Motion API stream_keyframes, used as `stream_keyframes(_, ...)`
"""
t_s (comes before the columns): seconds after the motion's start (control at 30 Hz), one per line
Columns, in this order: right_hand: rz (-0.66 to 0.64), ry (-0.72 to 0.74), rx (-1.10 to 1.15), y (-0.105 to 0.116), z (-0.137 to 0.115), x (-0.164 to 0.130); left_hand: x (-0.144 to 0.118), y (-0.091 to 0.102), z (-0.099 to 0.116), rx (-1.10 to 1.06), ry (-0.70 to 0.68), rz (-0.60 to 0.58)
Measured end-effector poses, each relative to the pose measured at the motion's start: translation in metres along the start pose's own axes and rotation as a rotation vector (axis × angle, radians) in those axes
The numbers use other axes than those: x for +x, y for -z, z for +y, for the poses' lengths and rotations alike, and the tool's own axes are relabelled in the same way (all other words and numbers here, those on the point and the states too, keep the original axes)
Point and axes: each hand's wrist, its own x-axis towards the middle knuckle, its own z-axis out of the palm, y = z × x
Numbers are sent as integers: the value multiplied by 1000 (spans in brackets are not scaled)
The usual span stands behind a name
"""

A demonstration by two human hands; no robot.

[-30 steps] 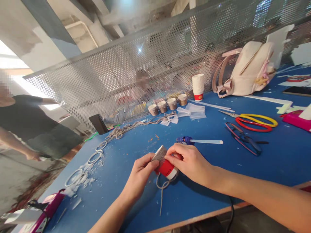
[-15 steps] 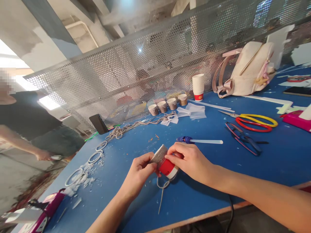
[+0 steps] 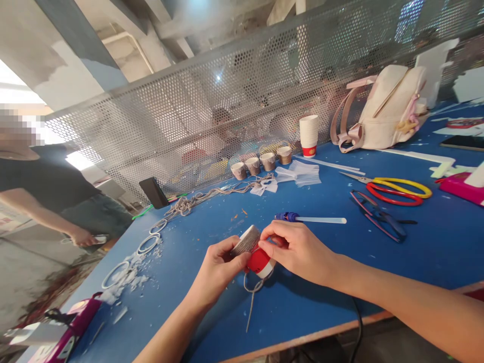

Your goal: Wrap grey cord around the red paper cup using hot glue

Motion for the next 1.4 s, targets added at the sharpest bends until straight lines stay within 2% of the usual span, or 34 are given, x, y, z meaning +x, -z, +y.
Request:
stream_keyframes(0.23, 0, 121, -26, 0, 3, -1, 0, -1, 4, 10, -1, 8)
stream_keyframes(0.73, 75, 99, -47, -6, 3, -2, 0, -8, 3, 39, 67, 25)
stream_keyframes(1.0, 63, 64, -37, -7, 5, -2, -2, -5, 1, 43, 25, 74)
stream_keyframes(1.4, 77, 89, -34, -11, 5, -4, -3, -9, 6, 152, -22, 55)
